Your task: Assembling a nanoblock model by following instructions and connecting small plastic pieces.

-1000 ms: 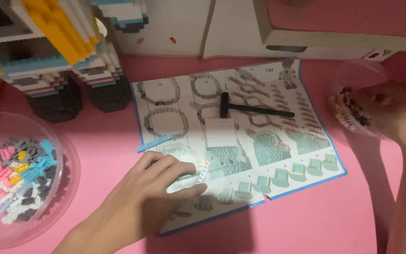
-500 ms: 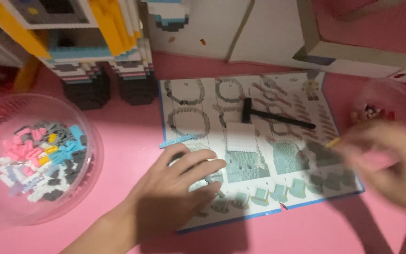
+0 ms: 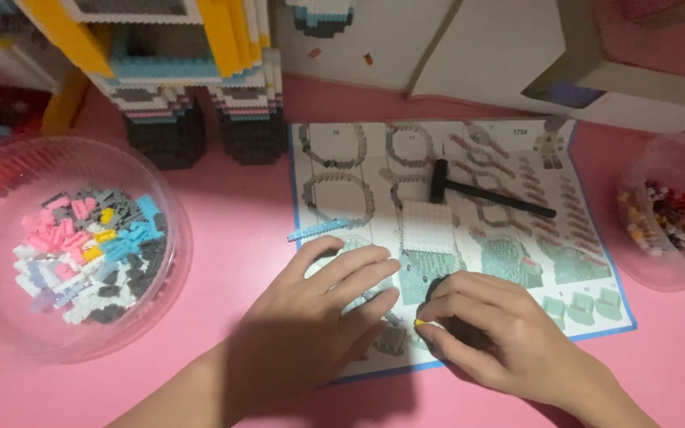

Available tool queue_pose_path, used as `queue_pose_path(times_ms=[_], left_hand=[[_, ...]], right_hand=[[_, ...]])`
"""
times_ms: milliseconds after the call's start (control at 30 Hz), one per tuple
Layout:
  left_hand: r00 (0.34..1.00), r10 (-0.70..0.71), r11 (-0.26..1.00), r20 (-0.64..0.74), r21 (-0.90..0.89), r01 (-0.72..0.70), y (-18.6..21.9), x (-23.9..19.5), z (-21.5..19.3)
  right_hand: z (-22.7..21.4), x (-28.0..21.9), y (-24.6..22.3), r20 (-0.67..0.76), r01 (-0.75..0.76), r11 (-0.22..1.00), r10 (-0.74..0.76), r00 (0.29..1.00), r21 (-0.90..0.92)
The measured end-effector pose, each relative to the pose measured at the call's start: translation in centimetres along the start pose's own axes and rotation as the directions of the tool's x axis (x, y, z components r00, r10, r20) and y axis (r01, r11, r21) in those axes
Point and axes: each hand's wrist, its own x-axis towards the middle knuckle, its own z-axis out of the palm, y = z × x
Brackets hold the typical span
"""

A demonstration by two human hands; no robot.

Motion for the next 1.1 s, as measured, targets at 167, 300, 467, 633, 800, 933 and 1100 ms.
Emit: queue_pose_path(times_ms=[167, 300, 467, 633, 800, 933, 1100], left_hand=[[1.0, -0.009, 0.996, 0.001, 0.085, 0.009, -0.5, 0.1, -0.4], [0.999, 0.011, 0.992, 0.04, 0.128, -0.016, -0.6, -0.3, -0.3], [0.999, -0.019, 0.995, -0.038, 0.095, 0.023, 0.1, -0.3, 0.1], [1.0, -0.002, 0.991, -0.028, 0.13, 0.006, -0.1, -0.6, 0.4], [1.0, 0.014, 0.985, -0.01, 0.171, -0.012, -0.3, -0.8, 0.7], [1.0, 0.008, 0.985, -0.024, 0.171, -0.003, -0.4, -0.8, 0.7], [0.998, 0.0, 0.99, -0.063, 0.144, 0.009, -0.5, -0.8, 0.2]], right_hand=[[0.3, -0.2, 0.5, -0.008, -0.062, 0.991, 0.063, 0.998, 0.116], [0.3, 0.1, 0.1, 0.009, -0.098, 0.986, 0.097, 0.995, 0.136], [0.5, 0.1, 0.2, -0.036, -0.069, 0.991, 0.073, 0.997, 0.119], [0.9, -0.3, 0.6, -0.055, -0.01, 0.999, 0.012, 0.998, 0.039], [1.1, -0.4, 0.8, -0.072, 0.014, 1.0, -0.012, 0.997, 0.028], [1.4, -0.5, 1.1, -0.101, 0.085, 0.994, -0.092, 0.991, -0.071], [1.6, -0.5, 1.1, -0.106, 0.095, 0.99, -0.107, 0.989, -0.108]])
